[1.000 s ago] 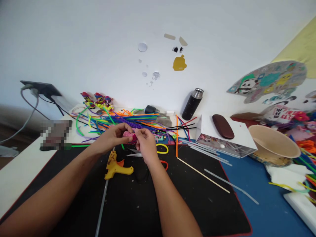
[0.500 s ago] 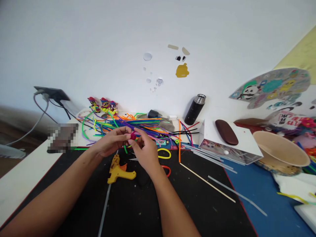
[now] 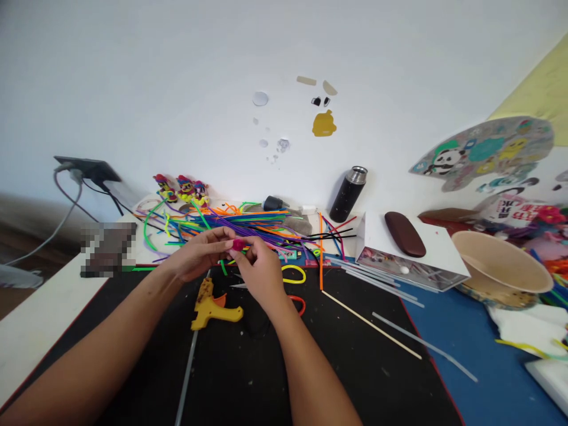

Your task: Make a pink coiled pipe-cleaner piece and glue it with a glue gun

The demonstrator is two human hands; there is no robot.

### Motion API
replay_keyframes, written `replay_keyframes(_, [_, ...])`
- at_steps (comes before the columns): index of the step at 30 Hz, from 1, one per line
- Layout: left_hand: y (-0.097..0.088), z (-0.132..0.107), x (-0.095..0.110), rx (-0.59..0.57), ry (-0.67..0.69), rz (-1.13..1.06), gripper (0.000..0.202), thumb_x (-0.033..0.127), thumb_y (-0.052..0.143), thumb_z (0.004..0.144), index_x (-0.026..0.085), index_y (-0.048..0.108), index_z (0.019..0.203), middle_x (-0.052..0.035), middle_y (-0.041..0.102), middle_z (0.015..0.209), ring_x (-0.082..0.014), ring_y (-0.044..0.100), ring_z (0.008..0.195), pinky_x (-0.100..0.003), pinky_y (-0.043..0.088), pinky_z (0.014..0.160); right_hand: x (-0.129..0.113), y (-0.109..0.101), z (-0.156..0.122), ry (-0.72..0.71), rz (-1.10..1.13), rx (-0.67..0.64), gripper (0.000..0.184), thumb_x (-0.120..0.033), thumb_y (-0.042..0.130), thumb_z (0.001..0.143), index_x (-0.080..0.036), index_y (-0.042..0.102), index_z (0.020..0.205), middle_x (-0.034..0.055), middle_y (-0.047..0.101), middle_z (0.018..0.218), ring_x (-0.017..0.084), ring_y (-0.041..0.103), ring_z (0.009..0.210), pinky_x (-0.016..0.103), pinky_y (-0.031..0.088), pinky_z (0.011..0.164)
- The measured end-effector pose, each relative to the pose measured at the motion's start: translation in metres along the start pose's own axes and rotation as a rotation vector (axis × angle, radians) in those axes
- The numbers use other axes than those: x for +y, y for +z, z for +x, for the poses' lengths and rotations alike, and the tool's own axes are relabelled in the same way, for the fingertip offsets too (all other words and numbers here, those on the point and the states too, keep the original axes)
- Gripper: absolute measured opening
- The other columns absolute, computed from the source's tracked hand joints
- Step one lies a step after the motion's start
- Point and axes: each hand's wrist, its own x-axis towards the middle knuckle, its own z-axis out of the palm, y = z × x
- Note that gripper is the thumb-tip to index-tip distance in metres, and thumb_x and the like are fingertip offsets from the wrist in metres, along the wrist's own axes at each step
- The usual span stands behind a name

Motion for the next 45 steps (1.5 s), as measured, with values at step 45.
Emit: replay_keyframes(45, [0.004,-0.005,-0.001,0.098,0.359,0.598,0.033,0.042,0.087,0.083,0.020,0.079,0.106,-0.0089,0.079,0.106,-0.0269,0.074,0.099,-0.038,0.058,0.093,0.012,0.001,0.005,0.129,0.124,0.074,0.038,-0.058,0.070,0.094,-0.022,0.072,0.107,-0.0066,0.051,0.060,0.015,0.049,0.052,0.026,0.036,0.049])
